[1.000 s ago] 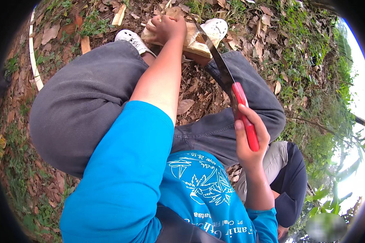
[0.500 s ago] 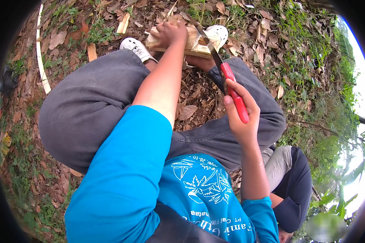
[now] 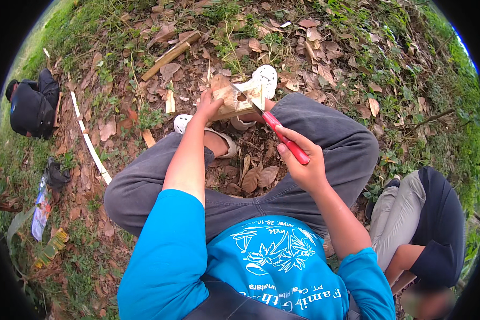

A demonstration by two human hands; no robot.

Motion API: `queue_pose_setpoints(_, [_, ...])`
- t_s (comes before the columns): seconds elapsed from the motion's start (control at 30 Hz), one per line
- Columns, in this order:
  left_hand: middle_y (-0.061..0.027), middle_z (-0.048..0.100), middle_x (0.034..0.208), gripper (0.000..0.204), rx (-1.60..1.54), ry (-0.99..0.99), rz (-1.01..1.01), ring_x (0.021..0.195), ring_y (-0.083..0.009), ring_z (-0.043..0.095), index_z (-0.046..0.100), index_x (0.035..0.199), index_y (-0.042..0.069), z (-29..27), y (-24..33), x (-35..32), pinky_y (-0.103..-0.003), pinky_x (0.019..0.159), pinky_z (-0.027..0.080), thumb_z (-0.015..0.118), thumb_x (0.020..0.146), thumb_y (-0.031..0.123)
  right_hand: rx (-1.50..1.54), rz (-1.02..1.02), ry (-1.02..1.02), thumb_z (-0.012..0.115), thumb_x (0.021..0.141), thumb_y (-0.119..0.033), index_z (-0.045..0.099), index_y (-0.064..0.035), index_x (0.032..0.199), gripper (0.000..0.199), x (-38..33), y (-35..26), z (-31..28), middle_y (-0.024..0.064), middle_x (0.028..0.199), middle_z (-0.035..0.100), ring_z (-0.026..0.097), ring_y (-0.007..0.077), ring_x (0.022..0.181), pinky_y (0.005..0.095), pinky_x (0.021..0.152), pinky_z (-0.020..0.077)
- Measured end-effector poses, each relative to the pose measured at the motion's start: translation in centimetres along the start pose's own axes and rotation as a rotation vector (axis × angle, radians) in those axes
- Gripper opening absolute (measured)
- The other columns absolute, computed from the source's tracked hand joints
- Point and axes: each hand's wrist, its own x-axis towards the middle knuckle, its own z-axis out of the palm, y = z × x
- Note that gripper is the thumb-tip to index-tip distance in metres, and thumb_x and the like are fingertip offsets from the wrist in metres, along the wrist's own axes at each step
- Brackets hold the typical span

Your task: The person sits on the ground and uses a red-handled knife to carve a rectangular wooden block. They hold the wood steady with their left hand and make repeated cutting motions with the knife in their right hand, removing shavings and shaping the block.

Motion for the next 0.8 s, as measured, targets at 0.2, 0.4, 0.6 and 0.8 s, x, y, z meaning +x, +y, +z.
queue_pose_setpoints(0.2, [-0.0273,0.056,0.142,0.09,0.262,-0.315,0.069,0.135,-0.0407,0.052,0.047,0.146,-0.003,-2.8,6.7,-3.4,-0.039,0.114,0.042,0.075,0.075,0.045,-0.03,-0.019,-0.056,0.071,0.092,-0.005,0.07,-0.012,0.13,0.039,-4.6,-1.8,-2.0,0.0166,0.104,0.076,0.069,0.0117,0.081,0.0269,0.077,0.052])
queue_pose_setpoints(0.4, [-0.0286,0.051,0.147,0.076,0.275,-0.076,0.367,0.135,-0.0388,0.052,0.044,0.147,-0.005,-1.8,4.7,-6.6,-0.042,0.113,0.041,0.068,0.086,0.032,0.052,0.011,-0.41,0.071,0.091,-0.013,0.049,-0.014,0.152,0.065,-5.0,-4.2,-0.2,0.0151,0.093,0.066,0.068,0.0276,0.085,0.0394,0.081,0.0515])
queue_pose_setpoints(0.6, [-0.0246,0.054,0.141,0.075,-0.31,-0.267,-0.047,0.133,-0.0376,0.053,0.035,0.153,-0.001,0.0,10.6,-10.1,-0.044,0.109,0.045,0.068,0.092,0.028,0.511,-0.282,-0.392,0.062,0.101,-0.015,0.034,-0.0091,0.159,0.065,2.7,-8.3,5.8,0.0075,0.109,0.063,0.065,0.0163,0.096,0.0316,0.088,0.053])
queue_pose_setpoints(0.8, [-0.0211,0.057,0.137,0.077,0.495,-0.046,0.438,0.135,-0.0389,0.049,0.044,0.149,0.009,-0.7,8.0,-12.5,-0.048,0.111,0.045,0.078,0.083,0.031,0.752,-0.311,-0.194,0.06,0.104,-0.016,0.038,-0.0029,0.155,0.058,8.2,-14.6,-0.6,0.0074,0.101,0.063,0.067,0.0126,0.081,0.0267,0.072,0.0558])
